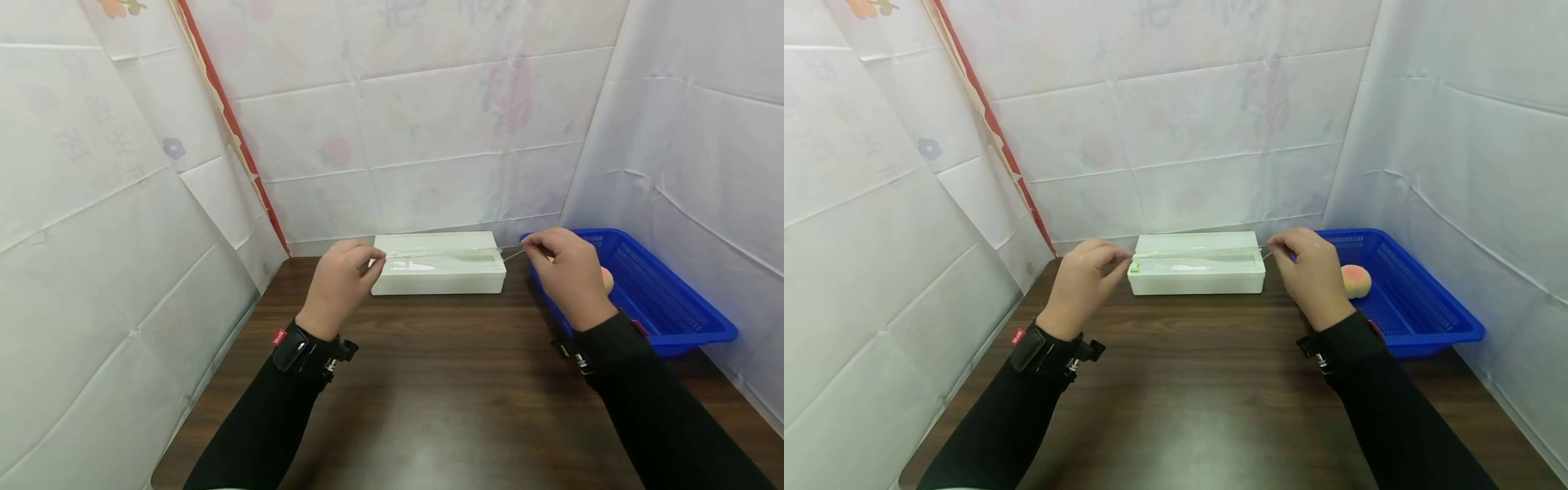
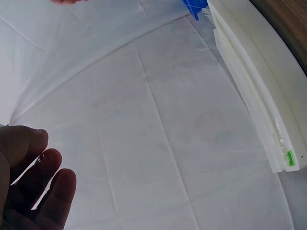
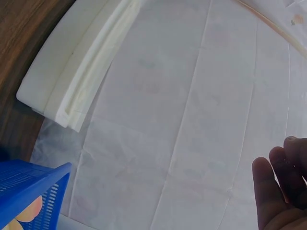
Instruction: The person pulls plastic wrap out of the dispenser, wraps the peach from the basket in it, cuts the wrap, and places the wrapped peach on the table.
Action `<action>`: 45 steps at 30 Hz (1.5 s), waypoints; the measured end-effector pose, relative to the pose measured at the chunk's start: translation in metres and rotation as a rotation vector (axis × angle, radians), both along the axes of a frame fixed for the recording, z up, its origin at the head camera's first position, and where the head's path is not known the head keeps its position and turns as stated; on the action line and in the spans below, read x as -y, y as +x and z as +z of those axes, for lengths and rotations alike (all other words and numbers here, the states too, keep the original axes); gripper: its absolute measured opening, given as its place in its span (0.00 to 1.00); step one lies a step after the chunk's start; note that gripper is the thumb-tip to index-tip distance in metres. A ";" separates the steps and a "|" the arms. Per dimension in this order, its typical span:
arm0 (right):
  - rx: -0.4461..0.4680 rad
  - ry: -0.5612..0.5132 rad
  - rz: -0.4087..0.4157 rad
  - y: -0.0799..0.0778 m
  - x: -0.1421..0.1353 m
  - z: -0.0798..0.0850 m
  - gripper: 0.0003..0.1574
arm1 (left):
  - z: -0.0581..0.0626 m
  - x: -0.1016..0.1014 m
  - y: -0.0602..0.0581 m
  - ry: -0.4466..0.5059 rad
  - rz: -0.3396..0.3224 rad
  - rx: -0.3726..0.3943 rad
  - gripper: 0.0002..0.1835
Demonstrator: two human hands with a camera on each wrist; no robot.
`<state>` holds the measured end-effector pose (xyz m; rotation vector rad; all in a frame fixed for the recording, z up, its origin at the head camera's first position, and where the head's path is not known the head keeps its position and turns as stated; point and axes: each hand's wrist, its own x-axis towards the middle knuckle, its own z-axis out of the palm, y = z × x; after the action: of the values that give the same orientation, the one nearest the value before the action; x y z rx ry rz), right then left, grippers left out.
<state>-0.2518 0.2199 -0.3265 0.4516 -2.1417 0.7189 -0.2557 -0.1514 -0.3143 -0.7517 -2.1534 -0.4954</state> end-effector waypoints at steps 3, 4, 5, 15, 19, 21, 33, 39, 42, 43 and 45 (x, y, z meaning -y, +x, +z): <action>0.004 -0.005 -0.004 0.002 0.000 0.001 0.06 | 0.001 0.000 0.003 0.003 -0.006 -0.006 0.03; 0.006 -0.007 -0.006 0.003 -0.001 0.001 0.06 | 0.001 0.000 0.004 0.005 -0.009 -0.010 0.03; 0.007 -0.011 -0.007 0.004 -0.001 0.002 0.06 | 0.001 0.000 0.005 0.006 -0.010 -0.013 0.03; 0.006 -0.005 -0.023 0.006 -0.002 0.007 0.06 | 0.002 0.000 0.009 0.016 -0.024 -0.047 0.03; -0.007 -0.003 -0.018 0.008 -0.002 0.008 0.06 | 0.003 0.000 0.010 0.024 -0.020 -0.042 0.04; -0.011 -0.004 -0.017 0.009 -0.001 0.009 0.06 | 0.004 0.000 0.011 0.025 -0.017 -0.039 0.04; -0.034 -0.011 -0.011 0.016 0.000 0.014 0.06 | 0.010 -0.001 0.018 0.052 -0.029 -0.047 0.04; -0.054 -0.039 -0.006 0.021 0.002 0.016 0.06 | 0.013 -0.001 0.022 0.049 -0.031 -0.057 0.04; -0.057 -0.044 -0.005 0.022 0.002 0.018 0.07 | 0.014 -0.001 0.023 0.048 -0.029 -0.061 0.04; -0.059 -0.046 -0.004 0.023 0.002 0.018 0.07 | 0.015 -0.001 0.024 0.049 -0.029 -0.062 0.04; -0.063 -0.044 -0.006 0.024 0.002 0.018 0.07 | 0.015 -0.001 0.024 0.050 -0.030 -0.065 0.04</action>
<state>-0.2275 0.2184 -0.3082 0.4387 -2.0639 0.7377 -0.2315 -0.1504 -0.2992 -0.7626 -2.0647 -0.5312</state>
